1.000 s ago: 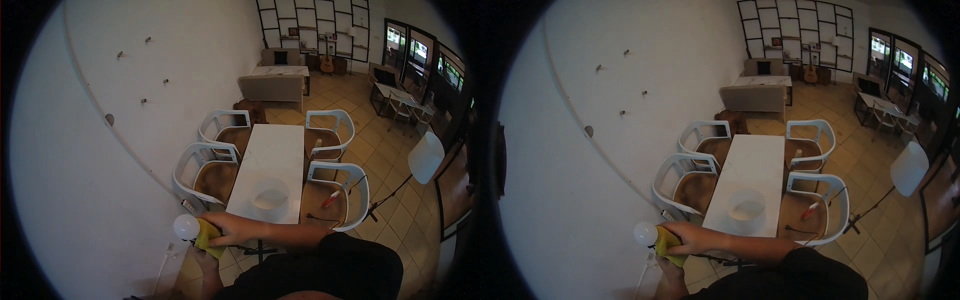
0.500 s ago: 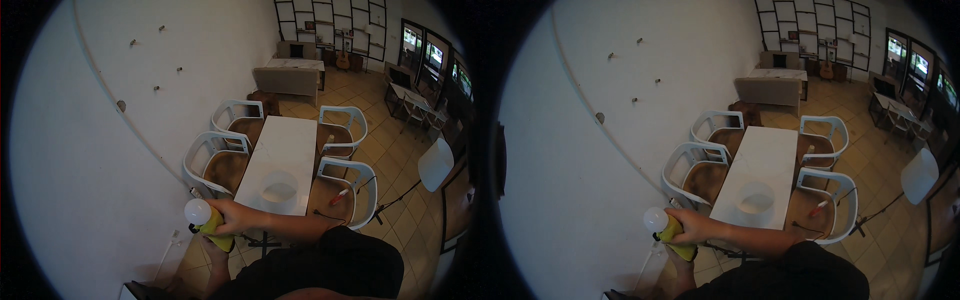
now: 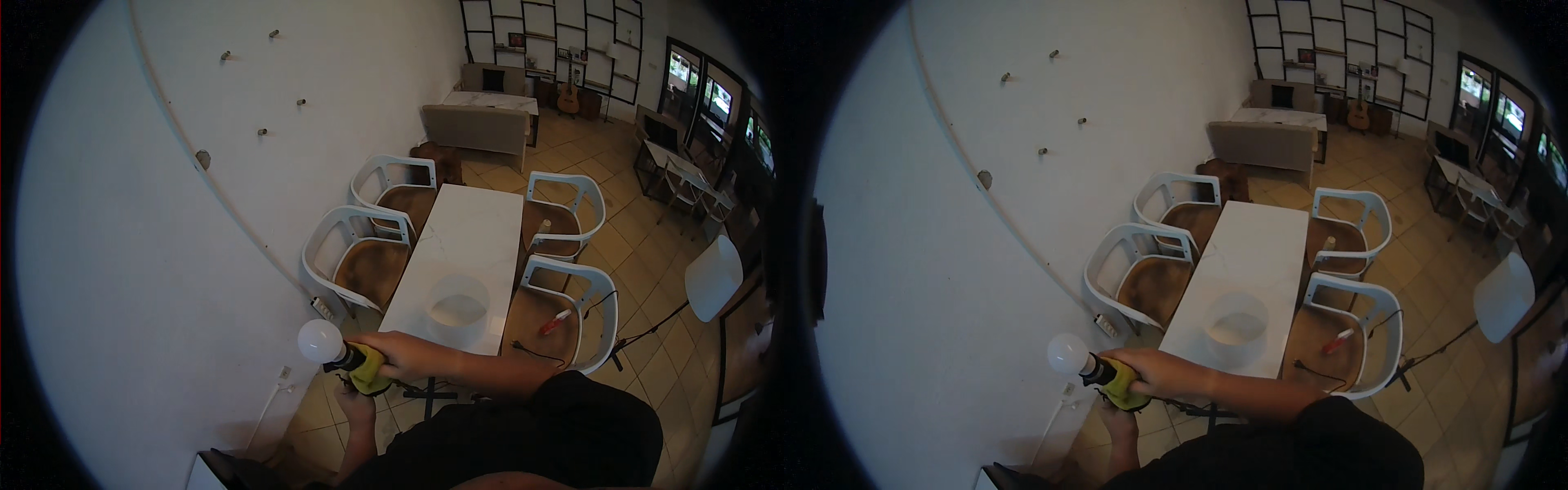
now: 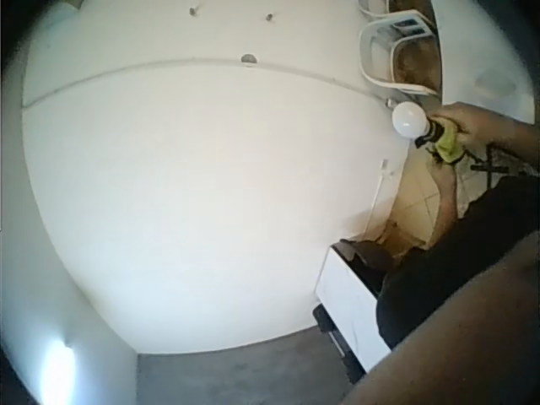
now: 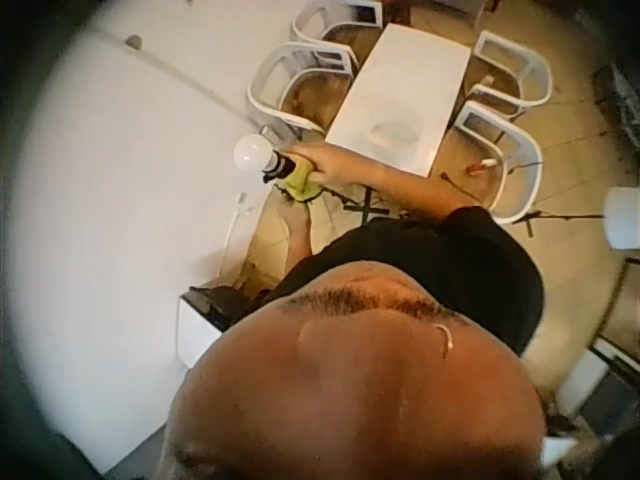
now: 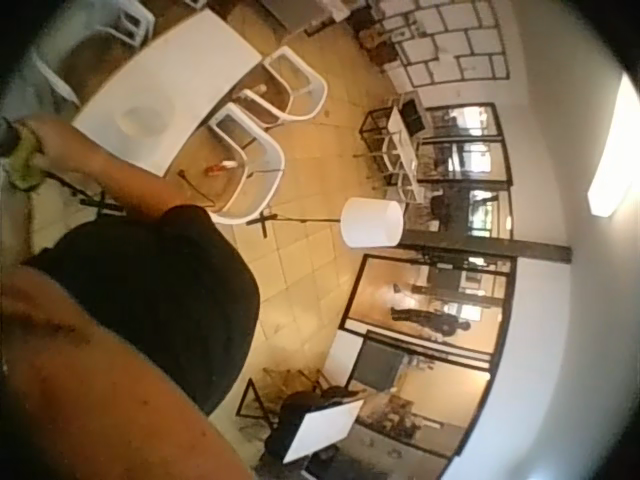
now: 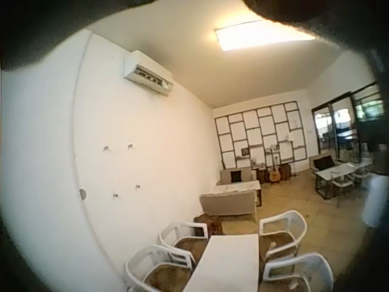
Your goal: Assembling and cleaning components of a floor lamp at a table.
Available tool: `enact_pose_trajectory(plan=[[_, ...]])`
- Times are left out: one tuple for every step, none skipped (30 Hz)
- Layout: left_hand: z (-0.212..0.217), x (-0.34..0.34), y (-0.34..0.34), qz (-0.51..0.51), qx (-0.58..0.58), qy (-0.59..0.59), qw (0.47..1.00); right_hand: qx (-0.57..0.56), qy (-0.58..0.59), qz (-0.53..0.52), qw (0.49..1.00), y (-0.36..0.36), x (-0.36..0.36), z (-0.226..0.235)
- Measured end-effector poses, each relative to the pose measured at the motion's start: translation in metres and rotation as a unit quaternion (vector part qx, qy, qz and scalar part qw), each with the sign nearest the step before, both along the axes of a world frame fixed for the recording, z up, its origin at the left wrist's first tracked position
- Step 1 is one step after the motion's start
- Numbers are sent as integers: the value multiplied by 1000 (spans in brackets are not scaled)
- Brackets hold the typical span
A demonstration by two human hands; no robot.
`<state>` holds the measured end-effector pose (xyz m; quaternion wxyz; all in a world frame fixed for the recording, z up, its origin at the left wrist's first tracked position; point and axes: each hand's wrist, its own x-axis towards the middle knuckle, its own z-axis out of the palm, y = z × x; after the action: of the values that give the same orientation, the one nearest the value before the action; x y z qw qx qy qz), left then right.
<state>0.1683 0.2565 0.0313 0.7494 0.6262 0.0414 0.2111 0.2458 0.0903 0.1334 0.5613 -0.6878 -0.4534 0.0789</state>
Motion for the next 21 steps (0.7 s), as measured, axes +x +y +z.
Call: enact_pose_trajectory(plan=[[-3,-1,3,-13,6,4,1000,-9,27,17,999,-7,-1,4],[-5,-3,2,-10,5,5,1000,-9,28,21,999,-12,1,0],[-6,-3,-1,-27,0,3,1000,40,74,31,996,-17,3,-7],[-6,-3,-3,-45,-4,-1,999,90,119,40,988,-21,5,-11],[-16,-2,0,-38,44,-9,998,140,170,27,975,-25,5,-14],[-18,-4,0,-35,45,-10,998,140,169,29,975,-27,8,-26],[-16,-3,-3,-23,43,23,999,201,229,-47,951,-28,17,-46],[-7,-4,-8,-11,40,59,997,258,286,-124,914,-31,22,-55],[8,-4,-11,-28,48,60,997,258,286,-125,914,-35,25,-62],[9,-3,-9,-26,48,60,997,313,395,-151,851,-37,28,-63],[9,-2,-7,-30,38,60,997,361,496,-174,770,-38,30,-65],[8,-1,-4,-34,28,61,997,359,497,-173,771,-39,31,-72],[2,1,0,-48,33,52,997,320,505,-147,788,-39,30,-83],[-6,2,3,-47,32,51,997,280,512,-119,803,-38,27,-94],[-16,2,6,-51,38,73,995,273,510,-94,811,-34,21,-104],[-29,3,9,-53,45,95,993,271,511,-93,811,-28,12,-111],[-46,2,13,-51,45,96,993,296,485,-28,822,-21,1,-115],[-64,0,18,-53,3,121,991,321,458,37,829,-16,-7,-116],[-74,-1,20,-55,-39,146,987,318,461,39,828,-11,-14,-113],[-72,-2,16,-52,-41,150,987,259,362,38,895,-7,-24,-107],[-69,-1,8,-37,-132,172,976,195,258,38,946,-3,-30,-104]])
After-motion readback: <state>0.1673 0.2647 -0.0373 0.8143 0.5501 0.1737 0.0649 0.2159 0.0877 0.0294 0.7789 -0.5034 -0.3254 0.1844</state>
